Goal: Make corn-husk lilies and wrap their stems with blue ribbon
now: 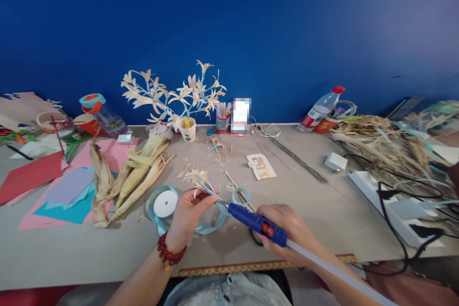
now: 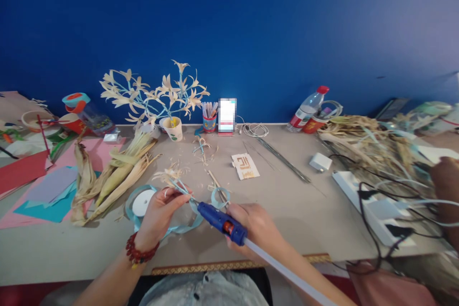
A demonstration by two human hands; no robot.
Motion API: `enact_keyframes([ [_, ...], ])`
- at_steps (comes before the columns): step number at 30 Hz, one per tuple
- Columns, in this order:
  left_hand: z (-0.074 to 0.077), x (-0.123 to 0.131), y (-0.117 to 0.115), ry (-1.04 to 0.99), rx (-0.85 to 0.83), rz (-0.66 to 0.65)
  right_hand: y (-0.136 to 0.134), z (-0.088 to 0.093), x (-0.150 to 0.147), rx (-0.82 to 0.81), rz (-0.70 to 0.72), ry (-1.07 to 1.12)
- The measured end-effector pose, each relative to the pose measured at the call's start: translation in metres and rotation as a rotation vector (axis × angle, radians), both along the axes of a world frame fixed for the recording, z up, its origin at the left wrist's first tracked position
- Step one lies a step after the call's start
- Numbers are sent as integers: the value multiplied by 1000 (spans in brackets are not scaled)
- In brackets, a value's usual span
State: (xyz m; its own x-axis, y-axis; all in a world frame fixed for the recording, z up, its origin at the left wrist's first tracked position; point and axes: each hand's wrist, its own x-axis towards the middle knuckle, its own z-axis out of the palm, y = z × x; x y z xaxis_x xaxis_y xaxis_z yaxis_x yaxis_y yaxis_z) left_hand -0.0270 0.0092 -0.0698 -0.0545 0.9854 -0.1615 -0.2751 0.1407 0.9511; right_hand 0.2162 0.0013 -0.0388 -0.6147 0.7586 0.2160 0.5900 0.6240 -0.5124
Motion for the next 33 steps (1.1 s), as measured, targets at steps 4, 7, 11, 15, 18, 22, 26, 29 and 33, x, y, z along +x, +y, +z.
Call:
enact_keyframes([
  [4,1,1,0,17,4,8,-1,-1,3,17,5,-4],
  [7,2,1,0,27,13,12,-2,0,4,9,7,-14],
  [11,2,0,0,18,18,11,-2,0,4,-9,-1,-16],
  [15,2,0,0,-2,10,7,-2,1,4,10,14,1],
  [18,3,1,0,0,4,8,-1,3,4,22,10,2],
  [22,3,1,-1,-12,7,10,-1,4,3,-11,12,-7],
  [26,2,1,0,-5,12,14,-1,3,4,7,5,-28],
  [29,1,0,0,-4,10,19,-1,1,5,15,7,-31],
  [33,2,0,0,-20,11,8,-2,2,5,30,0,-24],
])
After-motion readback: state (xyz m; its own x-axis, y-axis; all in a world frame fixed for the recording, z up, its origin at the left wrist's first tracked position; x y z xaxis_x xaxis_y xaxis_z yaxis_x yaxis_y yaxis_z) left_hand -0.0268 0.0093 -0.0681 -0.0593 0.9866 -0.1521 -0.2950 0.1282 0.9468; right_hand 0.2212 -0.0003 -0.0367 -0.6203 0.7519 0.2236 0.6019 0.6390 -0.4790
